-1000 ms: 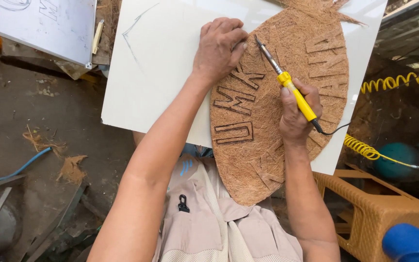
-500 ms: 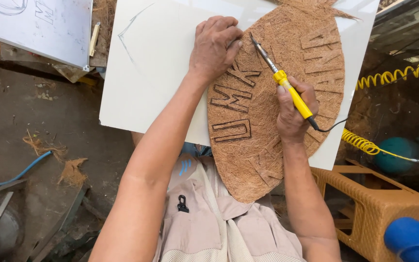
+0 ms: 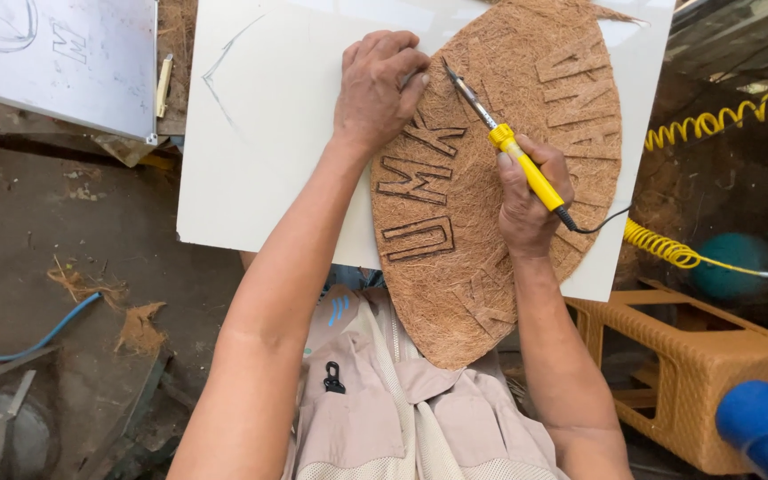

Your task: The person uses a yellow electric carving tool to trace and deepen letter outlines on a brown cocofiber mat. They hold the mat with the left hand while guiding the tool along the edges of the letters with the right hand, working on a white workbench in a workshop.

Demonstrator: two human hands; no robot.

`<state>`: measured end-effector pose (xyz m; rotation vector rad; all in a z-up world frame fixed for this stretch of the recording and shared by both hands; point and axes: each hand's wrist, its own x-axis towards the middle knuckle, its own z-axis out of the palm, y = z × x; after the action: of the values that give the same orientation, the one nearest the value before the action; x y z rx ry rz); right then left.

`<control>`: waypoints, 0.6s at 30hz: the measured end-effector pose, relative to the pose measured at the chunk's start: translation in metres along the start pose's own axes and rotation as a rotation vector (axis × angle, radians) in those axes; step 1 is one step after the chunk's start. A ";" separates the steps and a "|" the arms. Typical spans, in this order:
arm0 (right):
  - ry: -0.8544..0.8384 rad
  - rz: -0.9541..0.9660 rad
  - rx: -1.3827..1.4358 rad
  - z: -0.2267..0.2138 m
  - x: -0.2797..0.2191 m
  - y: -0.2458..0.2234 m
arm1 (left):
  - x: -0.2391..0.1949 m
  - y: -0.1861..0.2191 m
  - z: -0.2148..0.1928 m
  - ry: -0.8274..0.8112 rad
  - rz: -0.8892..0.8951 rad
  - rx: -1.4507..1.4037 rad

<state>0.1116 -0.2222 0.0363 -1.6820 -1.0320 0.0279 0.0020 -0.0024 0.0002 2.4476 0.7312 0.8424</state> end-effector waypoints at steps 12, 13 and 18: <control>0.013 0.069 0.095 0.002 -0.005 -0.001 | 0.000 0.001 -0.002 -0.010 -0.025 -0.023; 0.015 0.070 0.095 0.002 -0.004 -0.002 | 0.000 0.001 -0.002 -0.011 -0.024 -0.023; 0.017 0.056 0.102 0.002 -0.004 -0.005 | 0.001 0.003 -0.004 -0.014 -0.032 -0.027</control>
<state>0.1053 -0.2234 0.0372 -1.6149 -0.9555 0.1014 0.0005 -0.0033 0.0054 2.4096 0.7471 0.8172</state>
